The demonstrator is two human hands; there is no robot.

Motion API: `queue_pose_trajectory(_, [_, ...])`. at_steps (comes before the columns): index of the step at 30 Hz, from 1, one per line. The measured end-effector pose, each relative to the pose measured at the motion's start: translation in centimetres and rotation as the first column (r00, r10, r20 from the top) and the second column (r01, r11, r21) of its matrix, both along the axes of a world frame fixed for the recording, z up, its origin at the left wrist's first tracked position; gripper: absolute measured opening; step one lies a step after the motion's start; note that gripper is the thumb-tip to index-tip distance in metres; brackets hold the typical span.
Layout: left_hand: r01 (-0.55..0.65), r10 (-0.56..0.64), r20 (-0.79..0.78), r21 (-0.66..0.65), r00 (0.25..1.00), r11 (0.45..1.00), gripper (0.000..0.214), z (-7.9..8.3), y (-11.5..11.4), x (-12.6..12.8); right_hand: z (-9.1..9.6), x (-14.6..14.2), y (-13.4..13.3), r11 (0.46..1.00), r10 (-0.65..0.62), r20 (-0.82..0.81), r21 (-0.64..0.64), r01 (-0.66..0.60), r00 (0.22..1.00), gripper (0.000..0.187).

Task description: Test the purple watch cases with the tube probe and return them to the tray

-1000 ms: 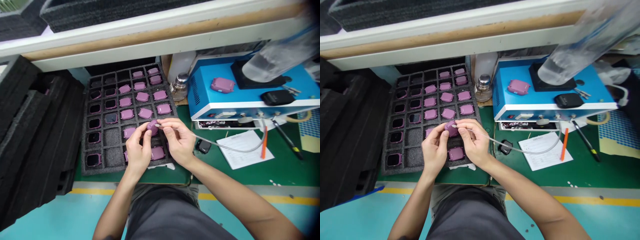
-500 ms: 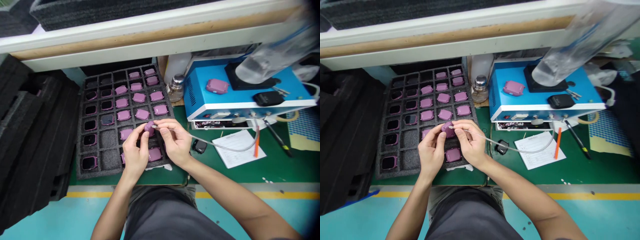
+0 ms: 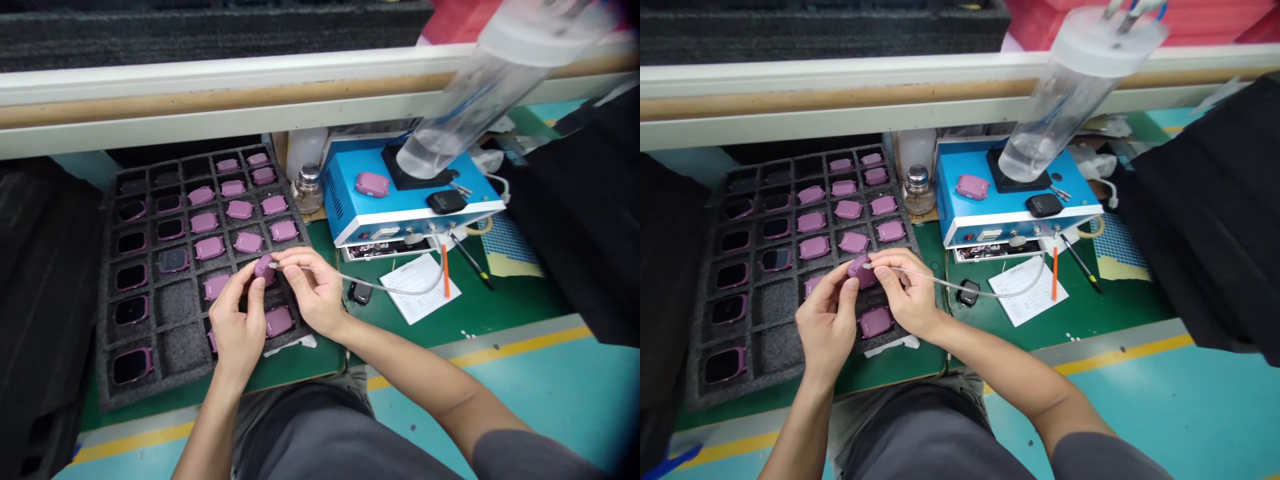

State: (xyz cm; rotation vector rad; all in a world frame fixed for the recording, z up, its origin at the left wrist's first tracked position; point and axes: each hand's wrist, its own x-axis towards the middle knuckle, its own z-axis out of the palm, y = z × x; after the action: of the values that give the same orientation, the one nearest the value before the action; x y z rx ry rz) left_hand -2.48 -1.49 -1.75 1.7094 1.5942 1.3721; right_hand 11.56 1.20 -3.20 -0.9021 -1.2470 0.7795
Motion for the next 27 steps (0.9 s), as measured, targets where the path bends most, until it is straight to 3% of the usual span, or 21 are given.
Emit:
queue_pose_trajectory(13, [0.008,-0.008,0.029,0.007,1.000,1.000,0.026,-0.20,0.05,-0.08,-0.15,-0.21,-0.03,0.999,0.039,-0.090,0.025,-0.037,0.995,0.012])
queue_pose_trajectory(27, [-0.003,0.003,0.017,-0.012,1.000,1.000,0.029,0.18,0.25,-0.03,0.14,-0.21,0.12,1.000,0.009,-0.046,-0.002,-0.010,0.999,0.020])
